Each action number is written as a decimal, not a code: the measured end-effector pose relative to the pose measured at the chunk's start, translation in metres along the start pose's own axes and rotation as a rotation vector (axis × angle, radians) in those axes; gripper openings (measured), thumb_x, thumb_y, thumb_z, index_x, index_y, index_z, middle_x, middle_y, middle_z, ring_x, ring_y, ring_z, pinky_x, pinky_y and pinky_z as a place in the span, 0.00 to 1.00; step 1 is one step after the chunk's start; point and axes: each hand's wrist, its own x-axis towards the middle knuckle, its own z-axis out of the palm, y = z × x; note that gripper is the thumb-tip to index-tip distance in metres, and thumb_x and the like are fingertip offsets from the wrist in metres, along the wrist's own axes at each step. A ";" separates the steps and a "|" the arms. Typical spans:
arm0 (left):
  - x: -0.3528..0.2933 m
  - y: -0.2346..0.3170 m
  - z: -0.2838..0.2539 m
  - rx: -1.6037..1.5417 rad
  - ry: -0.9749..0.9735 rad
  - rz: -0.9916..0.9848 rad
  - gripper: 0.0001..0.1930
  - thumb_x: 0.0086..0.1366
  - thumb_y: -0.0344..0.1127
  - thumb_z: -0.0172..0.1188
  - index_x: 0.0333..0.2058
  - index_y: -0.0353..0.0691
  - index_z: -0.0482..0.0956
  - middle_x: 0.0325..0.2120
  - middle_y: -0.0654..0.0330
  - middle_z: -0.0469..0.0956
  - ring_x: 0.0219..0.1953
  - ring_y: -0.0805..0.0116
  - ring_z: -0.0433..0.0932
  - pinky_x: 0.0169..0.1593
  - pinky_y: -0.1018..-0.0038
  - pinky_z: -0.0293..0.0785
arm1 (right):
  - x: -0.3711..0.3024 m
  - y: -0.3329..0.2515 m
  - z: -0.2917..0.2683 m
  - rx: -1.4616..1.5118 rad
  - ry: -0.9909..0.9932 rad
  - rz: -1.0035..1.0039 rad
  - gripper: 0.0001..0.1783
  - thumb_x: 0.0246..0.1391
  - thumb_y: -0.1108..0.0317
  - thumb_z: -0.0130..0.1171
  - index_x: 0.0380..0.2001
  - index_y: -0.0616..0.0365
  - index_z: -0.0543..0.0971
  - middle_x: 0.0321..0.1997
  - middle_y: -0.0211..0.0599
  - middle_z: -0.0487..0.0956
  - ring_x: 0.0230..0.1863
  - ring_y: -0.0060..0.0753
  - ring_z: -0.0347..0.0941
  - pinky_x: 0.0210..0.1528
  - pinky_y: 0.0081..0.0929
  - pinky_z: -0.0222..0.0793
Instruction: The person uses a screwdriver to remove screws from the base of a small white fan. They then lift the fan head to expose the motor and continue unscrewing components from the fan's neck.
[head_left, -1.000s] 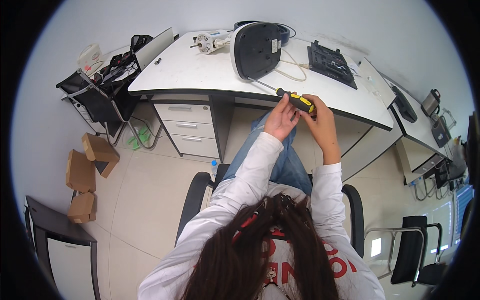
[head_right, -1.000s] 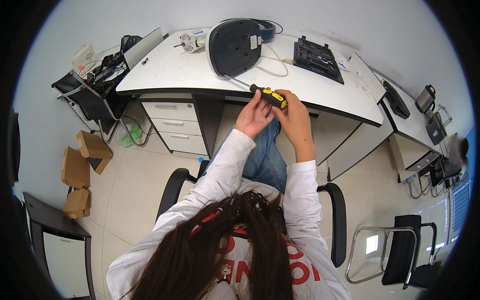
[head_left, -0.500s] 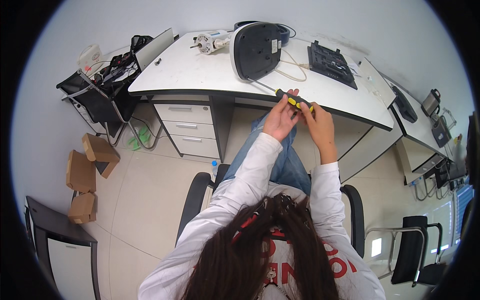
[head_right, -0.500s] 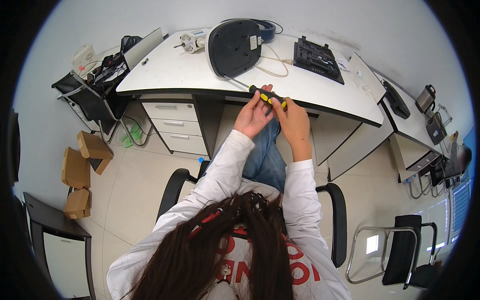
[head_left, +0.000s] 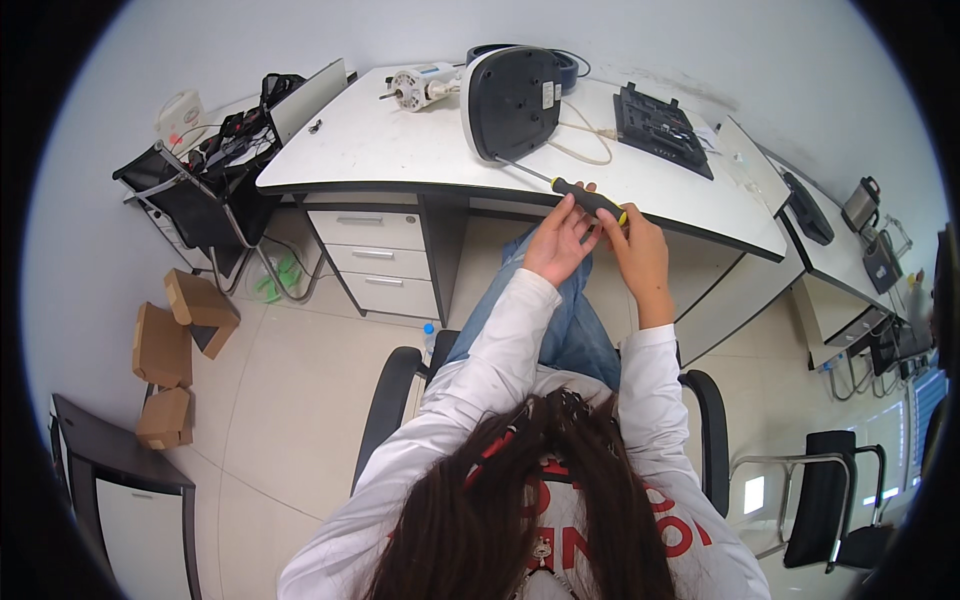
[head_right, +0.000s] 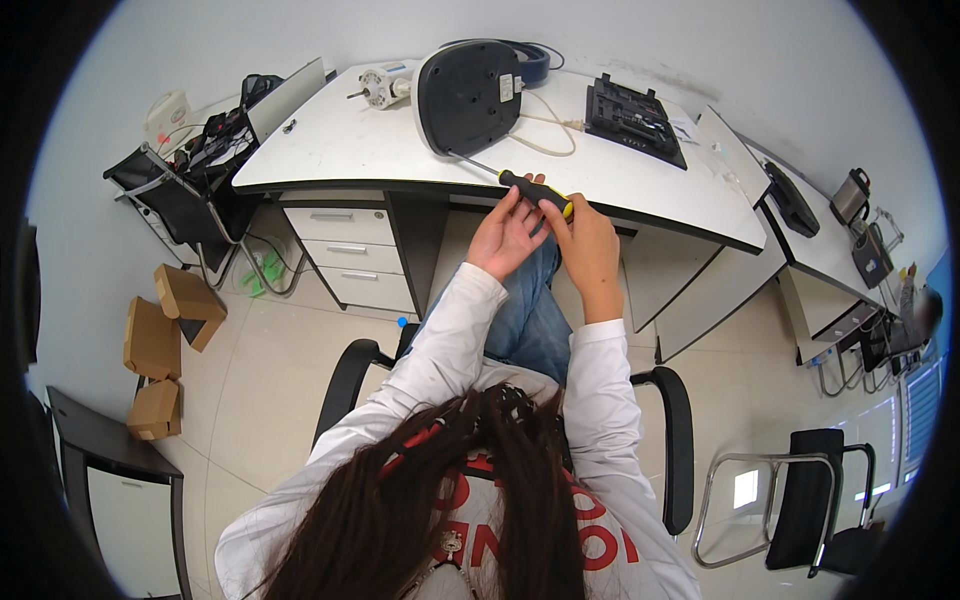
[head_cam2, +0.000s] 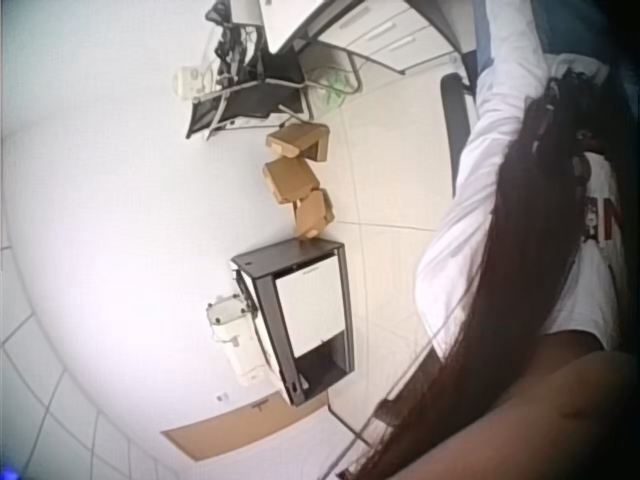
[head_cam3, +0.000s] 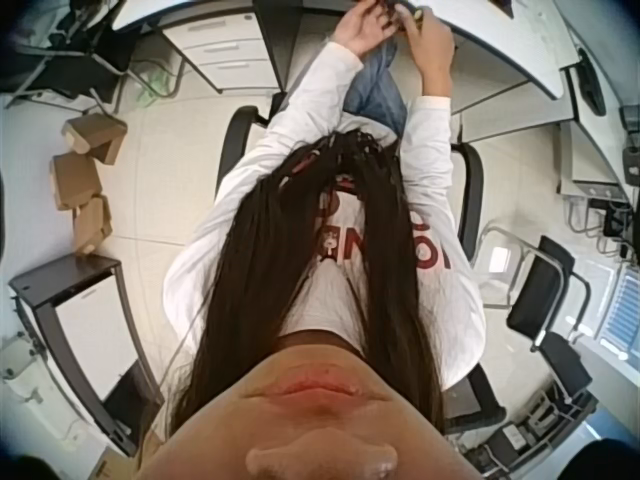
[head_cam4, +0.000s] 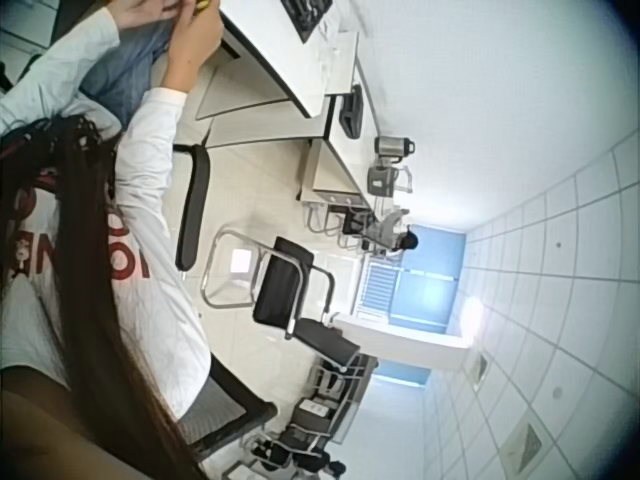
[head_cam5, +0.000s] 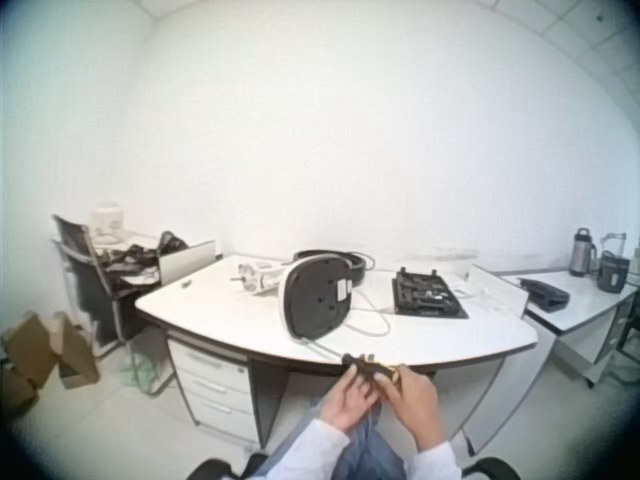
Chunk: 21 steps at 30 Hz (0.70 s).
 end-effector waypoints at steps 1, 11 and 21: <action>0.001 0.000 -0.001 0.011 -0.021 0.001 0.20 0.64 0.41 0.51 0.55 0.48 0.63 0.57 0.70 0.63 0.56 0.71 0.62 0.58 0.66 0.56 | 0.001 0.001 0.000 -0.001 -0.027 0.014 0.24 0.53 0.48 0.52 0.32 0.61 0.76 0.19 0.42 0.76 0.22 0.42 0.75 0.25 0.33 0.67; 0.003 -0.007 -0.001 0.126 0.075 0.102 0.23 0.62 0.46 0.55 0.54 0.48 0.63 0.54 0.68 0.66 0.53 0.75 0.64 0.52 0.73 0.57 | -0.001 -0.001 0.000 0.277 0.111 -0.249 0.19 0.43 0.67 0.64 0.38 0.63 0.72 0.27 0.38 0.77 0.18 0.24 0.70 0.23 0.21 0.64; 0.004 -0.003 -0.012 0.048 0.039 0.024 0.19 0.62 0.43 0.54 0.51 0.48 0.67 0.50 0.68 0.69 0.52 0.74 0.64 0.56 0.71 0.56 | -0.003 -0.003 0.003 0.138 0.089 -0.033 0.19 0.49 0.59 0.59 0.37 0.61 0.70 0.22 0.42 0.76 0.22 0.38 0.74 0.25 0.30 0.67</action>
